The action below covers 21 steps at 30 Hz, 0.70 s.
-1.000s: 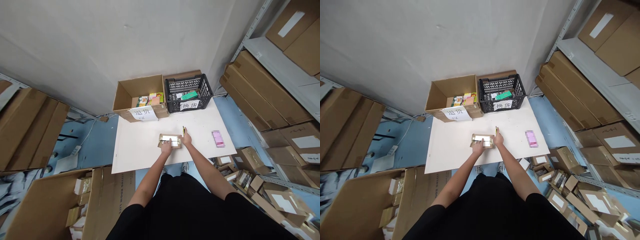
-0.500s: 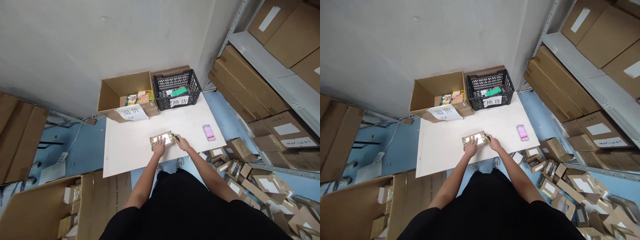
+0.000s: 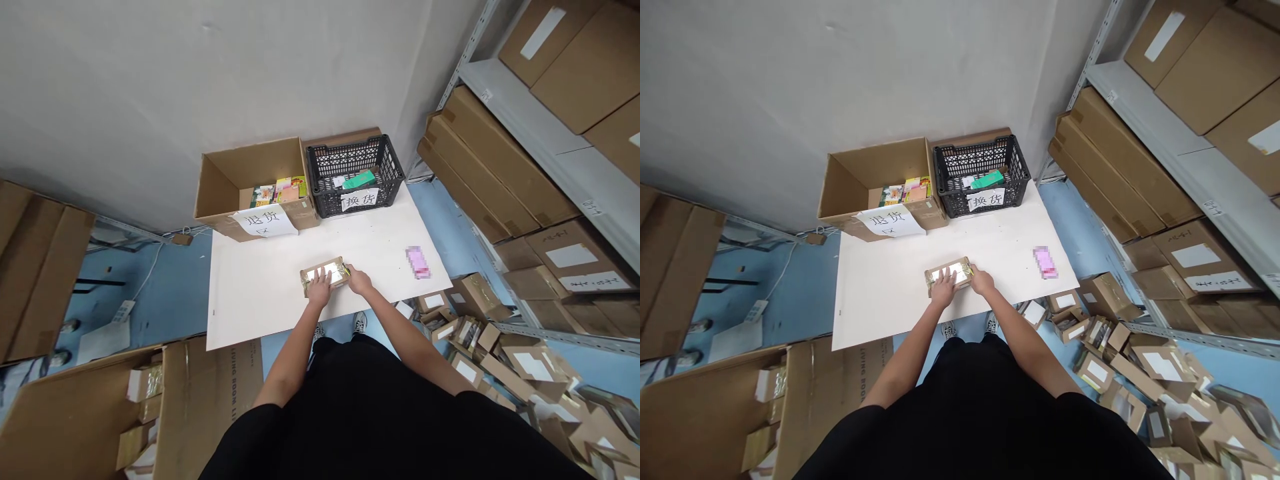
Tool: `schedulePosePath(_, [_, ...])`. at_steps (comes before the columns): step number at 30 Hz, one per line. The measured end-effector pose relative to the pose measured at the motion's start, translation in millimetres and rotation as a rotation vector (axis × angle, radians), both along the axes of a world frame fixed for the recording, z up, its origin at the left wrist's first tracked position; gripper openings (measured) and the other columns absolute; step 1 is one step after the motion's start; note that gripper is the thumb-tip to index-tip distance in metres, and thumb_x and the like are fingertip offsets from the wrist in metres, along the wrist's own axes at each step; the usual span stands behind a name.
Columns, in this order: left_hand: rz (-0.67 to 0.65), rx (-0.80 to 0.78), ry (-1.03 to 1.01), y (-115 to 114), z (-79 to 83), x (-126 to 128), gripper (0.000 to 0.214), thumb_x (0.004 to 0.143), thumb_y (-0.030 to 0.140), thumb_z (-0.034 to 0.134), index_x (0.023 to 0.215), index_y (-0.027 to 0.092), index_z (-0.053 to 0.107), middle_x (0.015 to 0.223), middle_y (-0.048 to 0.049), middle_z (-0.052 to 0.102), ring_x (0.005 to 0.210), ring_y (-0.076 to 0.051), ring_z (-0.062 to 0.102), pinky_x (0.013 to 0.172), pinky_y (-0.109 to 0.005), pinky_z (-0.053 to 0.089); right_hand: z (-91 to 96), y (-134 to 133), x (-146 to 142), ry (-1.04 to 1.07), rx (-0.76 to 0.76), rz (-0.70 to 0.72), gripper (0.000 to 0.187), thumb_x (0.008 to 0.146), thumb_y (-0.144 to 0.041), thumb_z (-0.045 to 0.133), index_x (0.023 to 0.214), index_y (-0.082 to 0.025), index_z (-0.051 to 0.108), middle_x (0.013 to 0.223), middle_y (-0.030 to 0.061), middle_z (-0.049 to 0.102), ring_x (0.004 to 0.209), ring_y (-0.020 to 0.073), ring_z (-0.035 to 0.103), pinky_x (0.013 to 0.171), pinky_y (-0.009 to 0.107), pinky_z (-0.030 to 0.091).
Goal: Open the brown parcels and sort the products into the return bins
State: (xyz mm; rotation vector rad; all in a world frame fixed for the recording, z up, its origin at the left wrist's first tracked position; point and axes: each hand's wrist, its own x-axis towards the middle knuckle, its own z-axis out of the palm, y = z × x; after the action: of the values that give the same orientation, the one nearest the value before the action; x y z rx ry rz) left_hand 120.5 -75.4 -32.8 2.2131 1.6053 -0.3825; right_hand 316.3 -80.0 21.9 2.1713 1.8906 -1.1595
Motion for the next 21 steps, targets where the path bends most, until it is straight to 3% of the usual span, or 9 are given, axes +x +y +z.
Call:
schedulePosePath(7, [0.032,-0.005,-0.012,1,-3.6,0,0.068,0.106,0.047,0.049,0.170,0.034,0.029,0.179,-0.0079,0.020,0.165,-0.036,0.015,0.124,-0.059,0.035,3.6,-7,-1,-0.036,-0.033,0.038,0.065,0.094,-0.021,0.058,0.158,-0.028,0.044,0.121,0.0132,0.076,0.113,0.0310,0.072,0.083,0.034,0.051])
schedulePosePath(12, [0.043,-0.026,-0.013,4,0.1,2,0.069,0.105,0.046,0.048,0.170,0.031,0.029,0.180,-0.0085,0.019,0.165,-0.037,0.014,0.124,-0.058,0.036,3.5,-31,0,-0.032,-0.131,0.040,0.063,0.093,-0.016,0.056,0.155,-0.026,0.049,0.117,0.0148,0.077,0.105,0.0311,0.075,0.080,0.034,0.052])
schedulePosePath(17, [0.003,-0.009,-0.020,7,7.2,0,0.073,0.102,0.051,0.052,0.169,0.033,0.030,0.178,-0.0104,0.025,0.163,-0.039,0.020,0.120,-0.061,0.038,-0.4,-73,-1,-0.017,-0.051,-0.088,0.055,0.104,-0.023,0.047,0.159,-0.029,0.042,0.116,0.0118,0.077,0.105,0.0284,0.074,0.084,0.032,0.050])
schedulePosePath(21, [0.039,0.080,-0.048,22,15.0,-10,0.063,0.106,0.053,0.044,0.166,0.032,0.039,0.171,-0.0110,0.040,0.157,-0.037,0.033,0.123,-0.059,0.033,3.8,-83,-2,0.007,0.041,-0.236,0.060,0.108,-0.029,0.042,0.166,-0.027,0.028,0.110,0.0106,0.078,0.100,0.0273,0.075,0.084,0.030,0.051])
